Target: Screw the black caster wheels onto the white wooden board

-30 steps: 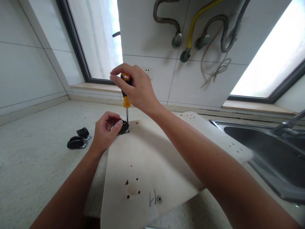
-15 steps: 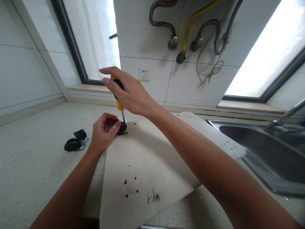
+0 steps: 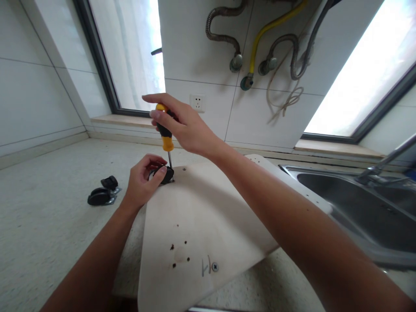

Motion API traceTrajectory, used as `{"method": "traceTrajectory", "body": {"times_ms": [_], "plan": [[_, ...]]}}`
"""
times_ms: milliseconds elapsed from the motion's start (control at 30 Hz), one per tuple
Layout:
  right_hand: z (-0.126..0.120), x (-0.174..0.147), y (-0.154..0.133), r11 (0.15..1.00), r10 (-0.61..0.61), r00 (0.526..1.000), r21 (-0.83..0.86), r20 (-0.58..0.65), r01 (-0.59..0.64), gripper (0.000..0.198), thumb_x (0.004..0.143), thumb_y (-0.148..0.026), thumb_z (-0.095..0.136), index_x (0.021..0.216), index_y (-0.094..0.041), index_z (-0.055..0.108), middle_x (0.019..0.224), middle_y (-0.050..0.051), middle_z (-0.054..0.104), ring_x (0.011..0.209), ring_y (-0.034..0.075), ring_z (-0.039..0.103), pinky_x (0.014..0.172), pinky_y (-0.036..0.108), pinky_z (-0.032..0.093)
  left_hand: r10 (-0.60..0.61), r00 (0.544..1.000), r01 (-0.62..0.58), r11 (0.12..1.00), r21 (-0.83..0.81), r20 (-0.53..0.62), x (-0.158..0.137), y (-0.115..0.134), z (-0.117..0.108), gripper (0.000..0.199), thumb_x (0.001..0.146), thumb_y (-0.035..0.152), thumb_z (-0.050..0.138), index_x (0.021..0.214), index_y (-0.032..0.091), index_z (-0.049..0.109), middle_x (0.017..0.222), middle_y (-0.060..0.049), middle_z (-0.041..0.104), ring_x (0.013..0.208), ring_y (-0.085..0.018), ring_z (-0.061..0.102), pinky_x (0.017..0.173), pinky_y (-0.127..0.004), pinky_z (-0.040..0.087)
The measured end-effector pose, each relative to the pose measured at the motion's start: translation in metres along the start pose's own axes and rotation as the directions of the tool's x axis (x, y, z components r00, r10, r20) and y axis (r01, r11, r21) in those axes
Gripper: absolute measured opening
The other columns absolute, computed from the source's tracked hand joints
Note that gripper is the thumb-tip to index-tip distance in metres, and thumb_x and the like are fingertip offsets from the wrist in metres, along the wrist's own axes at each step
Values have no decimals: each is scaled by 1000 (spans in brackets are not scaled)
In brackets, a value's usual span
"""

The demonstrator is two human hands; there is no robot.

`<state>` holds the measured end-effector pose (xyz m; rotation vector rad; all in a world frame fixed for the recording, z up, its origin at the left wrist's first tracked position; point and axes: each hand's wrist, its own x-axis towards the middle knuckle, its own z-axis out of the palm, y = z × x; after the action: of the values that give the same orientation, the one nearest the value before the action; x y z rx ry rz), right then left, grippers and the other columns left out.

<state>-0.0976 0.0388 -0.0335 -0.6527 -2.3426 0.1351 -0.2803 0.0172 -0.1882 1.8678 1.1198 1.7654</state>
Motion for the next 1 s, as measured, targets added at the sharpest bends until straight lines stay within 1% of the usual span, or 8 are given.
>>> {"method": "traceTrajectory", "body": {"times_ms": [133,300,500,600,700,800,867,1000], "plan": [[-1,3,3,999,25,994,-33,-110,-29,36,113,-47,42,125,-21,64,102,2,73,96,17,63,84,29,43,4,999,-3,1000,-26,39,0,-3,0,15,87,31,78,98,22,71,96,-3,73,90,-20,68,85,-35,55],[-7,7,6,986,-43,999,161,10,41,35,112,-26,40,143,-23,55,135,5,70,113,14,64,91,25,46,0,1000,0,1000,-12,20,-1,-3,1,19,85,32,82,95,22,69,93,-2,68,87,-19,65,84,-35,53],[-8,16,2,965,-5,997,-261,-77,-16,38,105,-56,58,108,-20,67,96,3,72,85,18,59,78,32,40,3,1000,-3,1000,-26,18,-1,-1,3,19,86,32,81,93,21,67,91,-2,66,84,-19,64,81,-36,53],[-20,25,-3,956,80,992,-290,101,-48,39,108,-56,51,121,-20,61,99,6,71,83,19,59,72,31,39,-6,1000,7,1000,-27,22,-1,-3,3,19,87,33,80,94,21,67,90,-2,67,82,-18,64,78,-35,53],[-40,39,-9,973,154,927,-218,341,-81,27,104,-42,58,118,-20,61,104,7,73,76,16,62,67,30,41,-4,1000,5,1000,-23,26,-2,-5,2,18,89,34,79,94,21,66,90,-2,67,81,-18,64,77,-35,53],[-51,54,-14,902,223,918,-427,328,-66,48,94,-64,69,97,-17,66,88,10,71,78,21,64,66,32,42,10,999,-10,1000,-19,33,-2,-5,2,17,91,34,77,93,22,66,92,-2,66,84,-18,64,80,-35,54],[-51,60,-14,820,240,932,-570,270,-46,59,92,-75,64,97,-16,69,86,13,69,90,28,66,69,35,42,14,999,-13,1000,-14,33,-2,-5,3,17,91,35,77,92,22,66,92,-2,66,83,-18,63,79,-35,53],[-49,69,-11,847,211,858,-526,468,79,45,84,-51,85,118,-25,72,98,7,74,92,25,68,70,33,44,15,1000,-15,1000,-5,24,-2,-3,3,17,91,36,76,91,22,66,90,-2,66,83,-19,64,78,-35,53]]}}
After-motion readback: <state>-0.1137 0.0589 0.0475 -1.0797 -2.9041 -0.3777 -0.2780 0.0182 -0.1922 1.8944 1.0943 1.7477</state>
